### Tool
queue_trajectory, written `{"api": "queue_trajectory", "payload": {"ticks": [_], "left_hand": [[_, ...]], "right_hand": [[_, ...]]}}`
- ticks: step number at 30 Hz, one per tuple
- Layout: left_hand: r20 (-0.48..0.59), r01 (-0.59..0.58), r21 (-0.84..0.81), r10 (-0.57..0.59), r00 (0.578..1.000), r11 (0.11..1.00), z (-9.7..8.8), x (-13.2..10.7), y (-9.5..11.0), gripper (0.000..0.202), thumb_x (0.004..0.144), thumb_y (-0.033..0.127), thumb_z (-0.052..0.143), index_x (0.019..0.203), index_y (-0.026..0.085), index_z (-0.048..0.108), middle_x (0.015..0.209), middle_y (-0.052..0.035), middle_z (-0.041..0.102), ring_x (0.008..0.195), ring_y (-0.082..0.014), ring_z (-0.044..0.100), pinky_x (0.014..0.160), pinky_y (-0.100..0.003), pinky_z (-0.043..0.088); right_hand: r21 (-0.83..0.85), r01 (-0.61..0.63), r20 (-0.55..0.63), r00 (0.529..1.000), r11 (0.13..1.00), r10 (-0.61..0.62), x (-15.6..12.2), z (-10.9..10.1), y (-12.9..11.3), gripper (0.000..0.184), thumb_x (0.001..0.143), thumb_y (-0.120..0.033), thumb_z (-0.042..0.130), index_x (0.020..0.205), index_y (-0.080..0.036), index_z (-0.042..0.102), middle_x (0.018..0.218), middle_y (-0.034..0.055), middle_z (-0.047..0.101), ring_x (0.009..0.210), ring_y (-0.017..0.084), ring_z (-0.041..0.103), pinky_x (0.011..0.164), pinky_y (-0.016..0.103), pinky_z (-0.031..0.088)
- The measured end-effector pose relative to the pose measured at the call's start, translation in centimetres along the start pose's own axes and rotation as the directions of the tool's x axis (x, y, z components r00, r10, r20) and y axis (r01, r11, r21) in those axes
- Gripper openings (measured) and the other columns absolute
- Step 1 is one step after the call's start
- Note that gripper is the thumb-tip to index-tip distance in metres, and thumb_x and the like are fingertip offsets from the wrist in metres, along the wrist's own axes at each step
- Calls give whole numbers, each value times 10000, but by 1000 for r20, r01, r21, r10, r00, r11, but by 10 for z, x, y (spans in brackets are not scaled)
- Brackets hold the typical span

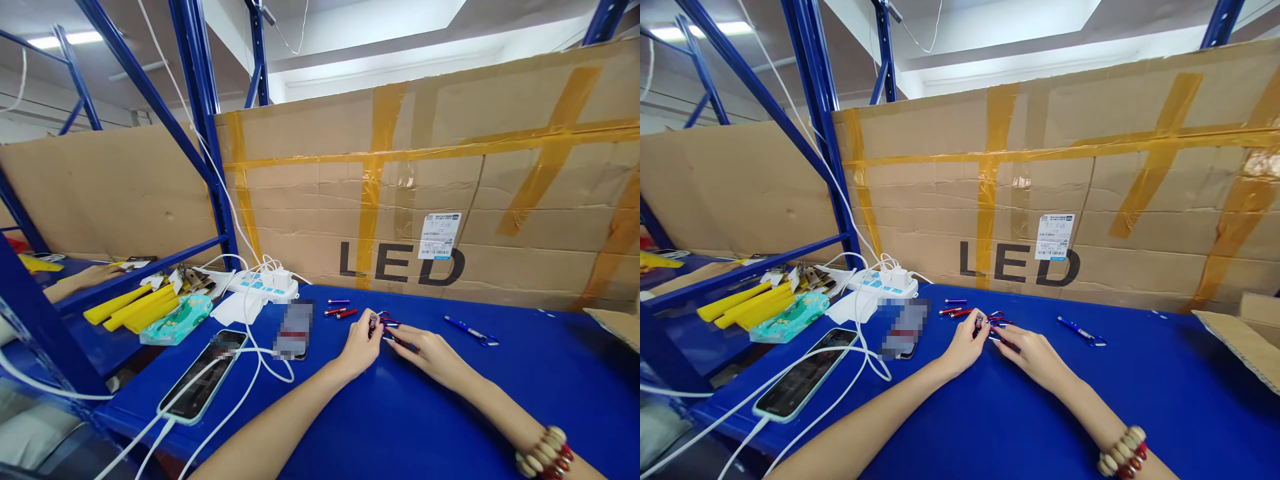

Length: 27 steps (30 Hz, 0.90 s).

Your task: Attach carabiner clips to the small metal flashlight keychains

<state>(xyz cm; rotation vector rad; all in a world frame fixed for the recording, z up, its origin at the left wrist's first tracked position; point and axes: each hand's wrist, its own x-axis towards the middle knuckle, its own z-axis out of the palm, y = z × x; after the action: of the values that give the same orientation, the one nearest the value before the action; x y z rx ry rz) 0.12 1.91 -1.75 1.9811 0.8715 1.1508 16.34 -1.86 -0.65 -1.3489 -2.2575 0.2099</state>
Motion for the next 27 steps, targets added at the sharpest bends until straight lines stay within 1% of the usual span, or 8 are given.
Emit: {"api": "queue_trajectory", "payload": {"ticks": [2,6,8,13,16,20,24,27], "left_hand": [[2,7,-4,-7,1000,1000,-1,0,1,141,843,266,366,735,176,365,676,12,442,623,-105,402,616,-227,304],[15,19,-30,-18,1000,999,-1,1,2,143,841,263,375,730,174,360,667,16,433,615,-103,391,606,-222,294],[23,12,-39,-11,1000,999,-2,2,2,154,841,269,375,722,173,359,658,16,432,608,-103,388,601,-222,291],[29,-2,-35,3,1000,999,-3,1,2,177,850,283,361,710,174,355,650,14,436,596,-104,380,589,-222,284],[37,-1,-13,2,999,1000,-1,0,2,171,853,272,347,712,177,349,655,9,439,595,-109,379,588,-229,283],[73,31,3,-31,997,1000,2,-2,1,169,863,261,323,714,181,331,633,7,427,583,-116,378,575,-237,282],[126,43,-8,-42,991,999,4,-3,0,152,866,246,325,728,183,328,617,11,443,582,-118,426,568,-232,303],[96,59,-29,-56,994,998,4,-1,-1,133,861,236,344,741,179,343,638,11,466,602,-117,466,594,-230,334]], "right_hand": [[-17,10,-6,1000,1000,-10,0,0,-1,363,876,-395,357,1142,-269,570,1072,50,595,887,192,590,735,281,466],[-49,11,-36,999,999,-12,0,3,-2,372,879,-386,347,1158,-257,555,1019,57,606,725,151,595,637,251,462],[-51,13,-53,998,999,-15,0,6,-1,374,878,-386,344,1144,-242,564,1015,66,605,672,136,583,618,248,459],[-63,23,-73,997,998,-27,-1,9,1,375,874,-383,345,1124,-228,577,987,79,609,683,143,579,618,255,459],[-68,29,-70,997,997,-34,-1,9,1,370,871,-375,355,1135,-226,568,949,72,610,631,132,562,580,247,449],[-70,39,-84,995,997,-45,-1,6,0,344,857,-299,380,1139,-222,561,898,53,607,637,118,555,590,228,444],[-95,65,-117,990,993,-76,-1,5,1,352,830,-247,414,1152,-203,547,836,46,596,632,112,548,576,218,437],[-114,92,-139,984,989,-108,-1,6,1,357,825,-246,424,1156,-181,541,799,45,585,592,104,533,551,215,430]]}}
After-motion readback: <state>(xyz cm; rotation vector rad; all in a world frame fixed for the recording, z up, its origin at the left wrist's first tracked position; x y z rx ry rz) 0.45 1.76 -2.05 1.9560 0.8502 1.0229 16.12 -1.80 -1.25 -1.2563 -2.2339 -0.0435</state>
